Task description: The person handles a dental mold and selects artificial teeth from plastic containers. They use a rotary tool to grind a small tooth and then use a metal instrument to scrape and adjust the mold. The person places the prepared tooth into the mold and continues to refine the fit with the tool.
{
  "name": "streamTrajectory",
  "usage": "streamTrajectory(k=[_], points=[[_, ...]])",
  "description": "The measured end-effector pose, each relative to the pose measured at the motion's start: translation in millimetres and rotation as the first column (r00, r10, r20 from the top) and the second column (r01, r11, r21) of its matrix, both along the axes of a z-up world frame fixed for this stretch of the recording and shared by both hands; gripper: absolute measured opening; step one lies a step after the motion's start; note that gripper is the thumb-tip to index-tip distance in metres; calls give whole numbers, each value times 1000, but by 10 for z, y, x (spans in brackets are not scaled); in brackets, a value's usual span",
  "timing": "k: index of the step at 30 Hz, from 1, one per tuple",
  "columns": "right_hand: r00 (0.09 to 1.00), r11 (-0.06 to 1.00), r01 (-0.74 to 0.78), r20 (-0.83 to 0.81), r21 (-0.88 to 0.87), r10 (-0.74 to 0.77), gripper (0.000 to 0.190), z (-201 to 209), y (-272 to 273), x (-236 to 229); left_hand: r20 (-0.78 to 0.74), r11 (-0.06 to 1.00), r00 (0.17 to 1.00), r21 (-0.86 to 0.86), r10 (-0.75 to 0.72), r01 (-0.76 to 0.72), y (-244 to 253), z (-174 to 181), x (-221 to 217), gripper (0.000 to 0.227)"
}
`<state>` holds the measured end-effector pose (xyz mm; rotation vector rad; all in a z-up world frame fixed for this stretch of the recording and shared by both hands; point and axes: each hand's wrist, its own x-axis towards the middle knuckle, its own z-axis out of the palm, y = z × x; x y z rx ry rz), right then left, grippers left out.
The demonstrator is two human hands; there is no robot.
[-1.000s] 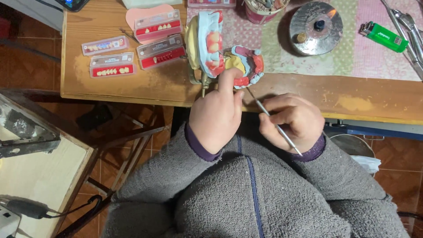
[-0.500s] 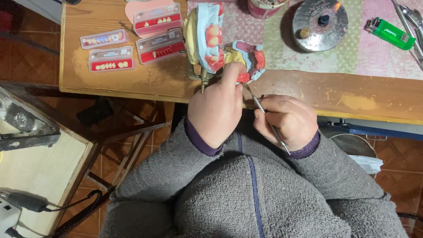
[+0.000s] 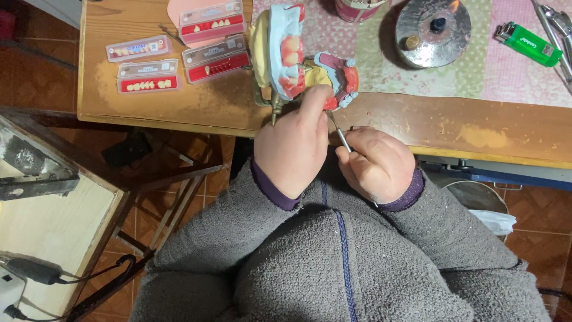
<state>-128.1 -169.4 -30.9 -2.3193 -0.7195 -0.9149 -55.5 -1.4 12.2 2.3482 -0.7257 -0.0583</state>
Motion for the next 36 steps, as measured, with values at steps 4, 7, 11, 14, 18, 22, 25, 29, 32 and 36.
streamTrajectory(k=[4,7,11,14,18,22,25,29,32,36], points=[[999,1000,-17,31,-11,17,36,0,-10,18,14,1000,1000,-31,-3,4,10,-21,-11,30],[999,1000,-26,25,-18,26,37,-13,-33,1,22,1000,1000,-28,3,-3,6,-20,-4,29],[999,999,-34,18,-3,34,37,-8,-33,-23,9,1000,1000,-17,7,-7,3,-7,-4,29],[1000,999,-31,0,15,31,38,0,-24,-33,0,1000,1000,-8,16,-16,-3,-2,-6,29],[1000,1000,-12,-11,16,12,39,-1,-25,-40,-9,1000,1000,-4,13,-13,-9,-9,-2,28],[1000,1000,0,-19,24,0,39,-17,-23,-41,-14,1000,1000,-11,15,-15,-8,-8,-6,28],[1000,998,7,-29,56,-5,40,14,-9,-44,-5,1000,1000,0,13,-13,-9,-21,-9,28],[997,997,15,-72,77,-9,39,79,-16,-71,10,999,1000,-29,17,-17,-3,-30,-19,28],[993,995,14,-116,97,-2,38,142,-17,-65,11,999,1000,-36,13,-12,-6,-32,-19,28],[987,992,4,-158,128,16,35,225,-20,-42,13,1000,1000,-13,24,-23,-17,-35,-20,28]])
